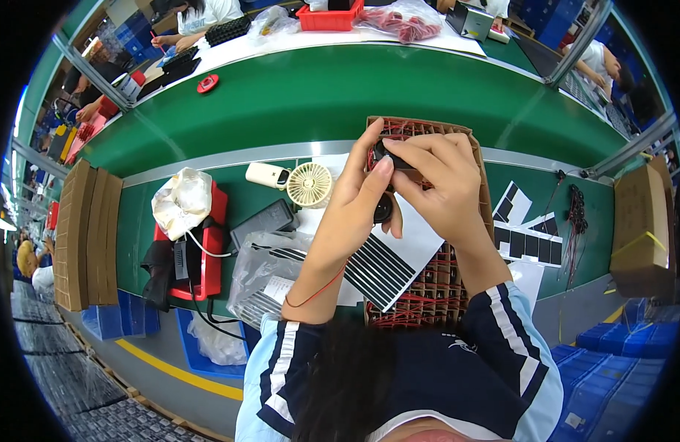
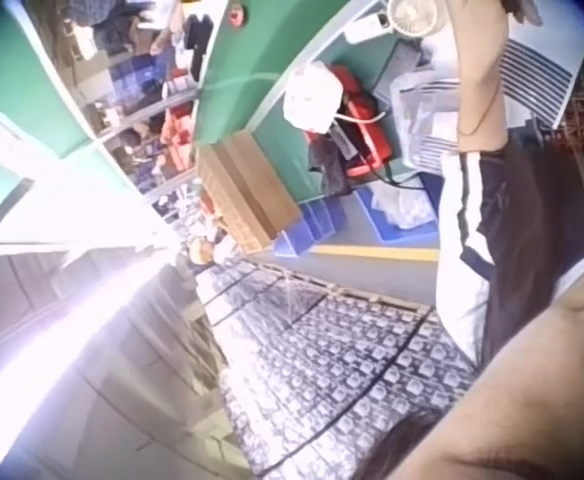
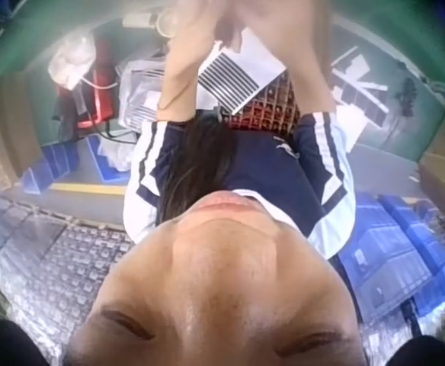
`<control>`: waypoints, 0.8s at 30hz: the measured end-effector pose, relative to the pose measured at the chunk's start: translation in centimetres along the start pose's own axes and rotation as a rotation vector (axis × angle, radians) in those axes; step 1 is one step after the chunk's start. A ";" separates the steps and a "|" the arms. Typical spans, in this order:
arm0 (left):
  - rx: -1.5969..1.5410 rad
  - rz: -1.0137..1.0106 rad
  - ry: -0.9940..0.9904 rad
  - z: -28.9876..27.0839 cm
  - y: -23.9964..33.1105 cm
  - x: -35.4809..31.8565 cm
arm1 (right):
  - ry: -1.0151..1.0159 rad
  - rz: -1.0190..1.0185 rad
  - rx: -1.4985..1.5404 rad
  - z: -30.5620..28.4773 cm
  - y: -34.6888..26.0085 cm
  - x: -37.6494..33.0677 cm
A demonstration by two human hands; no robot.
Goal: Assembling small LED light components and wiring on a factory production line.
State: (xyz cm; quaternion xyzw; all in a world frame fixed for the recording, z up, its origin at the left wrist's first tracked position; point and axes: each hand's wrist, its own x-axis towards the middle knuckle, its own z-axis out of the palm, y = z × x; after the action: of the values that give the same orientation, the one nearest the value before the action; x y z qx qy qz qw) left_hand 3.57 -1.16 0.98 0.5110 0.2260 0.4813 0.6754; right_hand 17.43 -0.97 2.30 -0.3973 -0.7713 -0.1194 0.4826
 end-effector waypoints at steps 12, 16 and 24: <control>-0.085 0.037 0.094 1.5 -0.9 0.4 | -0.022 0.111 -0.037 0.9 0.5 -0.7; -0.084 0.153 0.138 0.8 -1.9 1.1 | -0.045 0.084 -0.012 0.8 0.3 -0.7; -0.100 0.294 0.213 0.3 -1.9 1.6 | -0.031 0.221 0.151 0.4 -0.3 -0.3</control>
State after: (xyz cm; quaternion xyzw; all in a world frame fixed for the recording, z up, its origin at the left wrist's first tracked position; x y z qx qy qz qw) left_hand 5.31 0.08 -0.29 0.4504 0.1948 0.6367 0.5948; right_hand 17.03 -1.10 1.89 -0.4440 -0.7372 -0.0010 0.5093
